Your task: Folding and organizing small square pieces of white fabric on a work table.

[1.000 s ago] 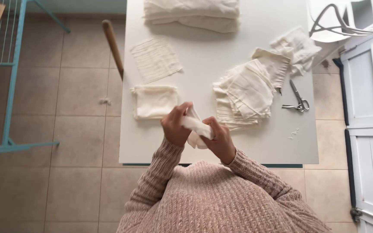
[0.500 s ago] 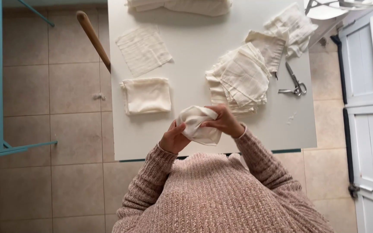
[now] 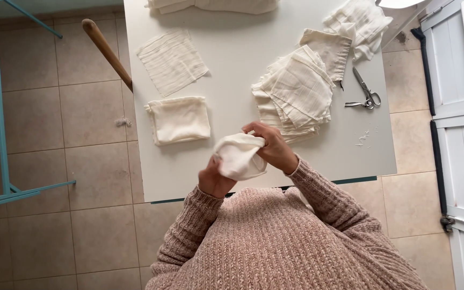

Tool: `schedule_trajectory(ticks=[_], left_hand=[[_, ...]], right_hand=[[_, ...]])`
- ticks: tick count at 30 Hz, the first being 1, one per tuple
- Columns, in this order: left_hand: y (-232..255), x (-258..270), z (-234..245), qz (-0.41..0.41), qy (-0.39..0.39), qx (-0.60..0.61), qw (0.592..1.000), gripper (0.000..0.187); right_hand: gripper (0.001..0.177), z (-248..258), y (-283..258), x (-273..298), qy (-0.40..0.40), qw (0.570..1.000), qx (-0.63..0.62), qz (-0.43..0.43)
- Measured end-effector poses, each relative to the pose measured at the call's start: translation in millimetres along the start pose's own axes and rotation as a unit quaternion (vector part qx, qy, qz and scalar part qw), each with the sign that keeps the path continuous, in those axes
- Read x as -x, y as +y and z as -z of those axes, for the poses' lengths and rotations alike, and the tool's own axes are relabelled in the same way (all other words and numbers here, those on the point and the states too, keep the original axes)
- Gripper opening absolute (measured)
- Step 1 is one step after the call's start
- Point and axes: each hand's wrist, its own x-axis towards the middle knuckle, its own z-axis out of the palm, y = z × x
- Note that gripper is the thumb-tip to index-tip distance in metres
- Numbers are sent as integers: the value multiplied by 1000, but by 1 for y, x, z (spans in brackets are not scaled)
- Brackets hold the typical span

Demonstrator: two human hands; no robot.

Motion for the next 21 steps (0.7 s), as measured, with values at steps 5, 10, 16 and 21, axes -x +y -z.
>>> schedule_trajectory(ticks=[5, 10, 16, 21], left_hand=[[38, -8, -40, -76, -26, 101, 992, 35], [42, -9, -41, -84, 10, 106, 991, 35], [42, -6, -41, -99, 71, 120, 985, 35], [40, -1, -41, -112, 119, 132, 978, 35]], right_hand=[[11, -38, 24, 35, 57, 749, -638, -170], [39, -162, -124, -30, 116, 322, -931, 130], [12, -170, -125, -29, 167, 349, -902, 190], [59, -127, -88, -23, 97, 406, -840, 347]])
